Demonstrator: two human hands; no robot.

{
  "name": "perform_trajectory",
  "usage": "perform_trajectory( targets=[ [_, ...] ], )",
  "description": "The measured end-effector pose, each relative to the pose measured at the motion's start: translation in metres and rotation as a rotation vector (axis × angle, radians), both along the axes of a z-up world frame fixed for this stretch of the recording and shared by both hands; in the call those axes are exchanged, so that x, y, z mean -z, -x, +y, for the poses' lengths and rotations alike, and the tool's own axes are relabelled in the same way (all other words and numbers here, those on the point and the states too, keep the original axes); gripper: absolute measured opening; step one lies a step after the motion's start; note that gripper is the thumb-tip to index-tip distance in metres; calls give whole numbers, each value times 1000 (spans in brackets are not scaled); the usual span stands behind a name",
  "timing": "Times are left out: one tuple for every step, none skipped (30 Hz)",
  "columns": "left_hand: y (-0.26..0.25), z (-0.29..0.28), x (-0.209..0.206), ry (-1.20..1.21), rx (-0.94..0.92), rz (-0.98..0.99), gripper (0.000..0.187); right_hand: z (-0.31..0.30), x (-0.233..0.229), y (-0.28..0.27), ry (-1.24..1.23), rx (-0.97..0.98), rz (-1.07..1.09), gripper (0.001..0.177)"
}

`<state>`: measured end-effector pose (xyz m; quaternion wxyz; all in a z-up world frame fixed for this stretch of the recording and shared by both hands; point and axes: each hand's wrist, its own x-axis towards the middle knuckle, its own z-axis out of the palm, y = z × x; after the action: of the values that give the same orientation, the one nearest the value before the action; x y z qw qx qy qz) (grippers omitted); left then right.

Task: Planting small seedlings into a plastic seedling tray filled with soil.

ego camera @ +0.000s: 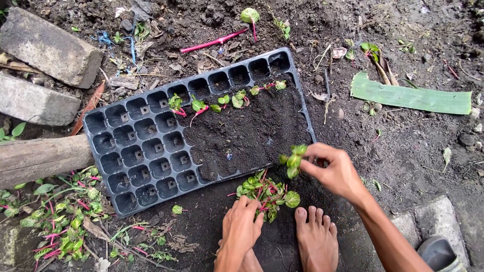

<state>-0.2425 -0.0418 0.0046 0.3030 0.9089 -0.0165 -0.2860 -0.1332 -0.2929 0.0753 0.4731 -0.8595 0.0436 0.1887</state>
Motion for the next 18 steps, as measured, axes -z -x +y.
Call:
perform_trajectory(
  targets=[
    [3,-3,2,-11,30,-96,18,-5,-2,-8,-59,73,-46,17],
    [5,-6,4,-22,60,-192,11,-11,-4,-16,-118,145,-93,19],
    [4,-6,-2,-19,60,-196,11,-16,2,-26,-116,146,-97,19],
    [2,-5,-7,13,5,-160,11,-20,8,-37,-127,218,-112,10],
    [2,-5,-13,45,-50,-119,11,-25,14,-47,-138,289,-125,2],
    [-2,-4,-21,47,-49,-120,11,-26,18,-59,-136,290,-126,2],
    [-5,-2,-30,109,-158,-78,13,-25,22,-71,-125,299,-187,5],
    [-9,0,-38,170,-267,-36,16,-25,27,-82,-115,309,-248,10],
    [-15,3,-45,168,-269,-38,16,-23,31,-90,-117,307,-249,10],
    [-21,7,-52,242,-315,-20,16,-21,36,-97,-116,291,-301,10],
    [-25,11,-58,316,-359,2,17,-19,41,-103,-114,277,-349,10],
    [-25,15,-57,313,-359,4,17,-17,46,-105,-116,277,-346,10],
    [-26,19,-56,388,-414,-40,17,-15,50,-108,-94,247,-346,8],
    [-26,24,-55,462,-468,-84,18,-13,54,-112,-71,218,-347,9],
    [-28,26,-58,460,-471,-83,18,-10,55,-111,-73,215,-345,9],
    [-31,29,-61,531,-556,-14,18,-7,56,-111,-7,248,-296,12],
    [-33,31,-64,600,-641,56,19,-5,57,-110,58,281,-246,18],
    [-34,35,-64,598,-644,59,19,-4,59,-108,57,280,-242,18]
  ],
)
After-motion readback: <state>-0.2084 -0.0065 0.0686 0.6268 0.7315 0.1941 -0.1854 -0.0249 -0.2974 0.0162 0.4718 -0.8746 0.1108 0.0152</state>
